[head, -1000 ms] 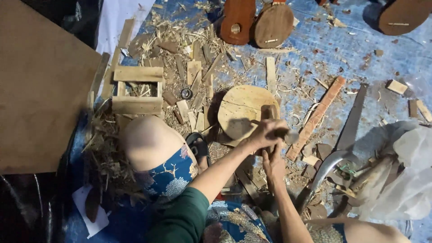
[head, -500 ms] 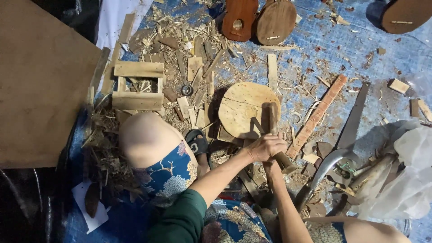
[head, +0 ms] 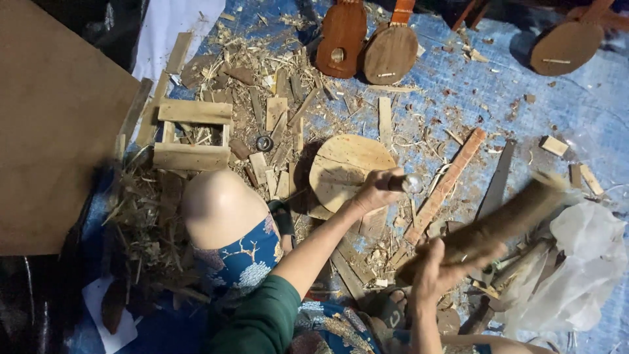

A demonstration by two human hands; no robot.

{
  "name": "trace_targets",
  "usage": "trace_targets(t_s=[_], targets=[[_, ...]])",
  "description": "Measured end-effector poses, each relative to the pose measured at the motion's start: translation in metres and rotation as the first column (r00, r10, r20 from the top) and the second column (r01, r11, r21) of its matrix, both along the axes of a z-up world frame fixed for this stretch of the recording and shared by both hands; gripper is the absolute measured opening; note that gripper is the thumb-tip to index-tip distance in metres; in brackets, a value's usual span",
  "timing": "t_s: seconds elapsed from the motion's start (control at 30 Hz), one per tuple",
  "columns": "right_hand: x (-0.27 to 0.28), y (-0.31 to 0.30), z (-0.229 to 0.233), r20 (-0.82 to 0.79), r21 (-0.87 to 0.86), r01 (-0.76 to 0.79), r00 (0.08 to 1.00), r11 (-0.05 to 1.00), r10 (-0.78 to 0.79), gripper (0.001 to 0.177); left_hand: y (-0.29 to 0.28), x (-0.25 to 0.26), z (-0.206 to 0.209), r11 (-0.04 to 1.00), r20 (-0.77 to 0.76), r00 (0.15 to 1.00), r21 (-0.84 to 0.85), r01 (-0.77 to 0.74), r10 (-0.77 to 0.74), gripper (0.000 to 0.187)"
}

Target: A person uses a chisel and a wooden mallet to carve and shape a circular wooden component for a string instrument.

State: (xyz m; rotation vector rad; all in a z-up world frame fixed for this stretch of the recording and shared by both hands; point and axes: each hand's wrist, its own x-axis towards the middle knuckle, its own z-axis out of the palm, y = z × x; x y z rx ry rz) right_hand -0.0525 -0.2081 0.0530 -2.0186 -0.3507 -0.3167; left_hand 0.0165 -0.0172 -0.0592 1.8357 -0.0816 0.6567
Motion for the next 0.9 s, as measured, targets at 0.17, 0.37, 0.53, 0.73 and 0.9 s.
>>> trace_targets(t_s=[0.17, 0.37, 0.53, 0.73, 0.9], targets=[[0.009, -0.034, -0.003, -0.235, -0.420, -0.370, 0.926, 0.829, 0.295, 0.095, 0.003, 0.003, -0.030, 0.837, -0.004, 0.980, -0.521, 0.168, -0.200, 0.011], [-0.015, -0.020, 0.041, -0.002, -0.037, -0.235, 0.972, 0.971, 0.235, 0.099, 0.013, -0.012, 0.017, 0.992, 0.063, 0.998, -0.120, -0.023, 0.031, 0.031], [0.001, -0.006, 0.059, -0.270, -0.383, -0.361, 0.924, 0.850, 0.271, 0.092, 0.017, -0.005, 0.018, 0.986, -0.183, 0.979, -0.123, -0.115, 0.091, 0.025], [-0.005, -0.009, 0.043, -0.144, -0.200, -0.314, 0.946, 0.928, 0.289, 0.093, 0.014, -0.023, 0.020, 0.970, -0.139, 0.990, -0.236, -0.062, 0.030, 0.028], [-0.005, 0.001, 0.074, -0.337, -0.294, -0.368, 0.903, 0.882, 0.265, 0.089, 0.019, -0.026, 0.046, 0.946, -0.247, 0.968, -0.304, -0.109, 0.032, 0.010]])
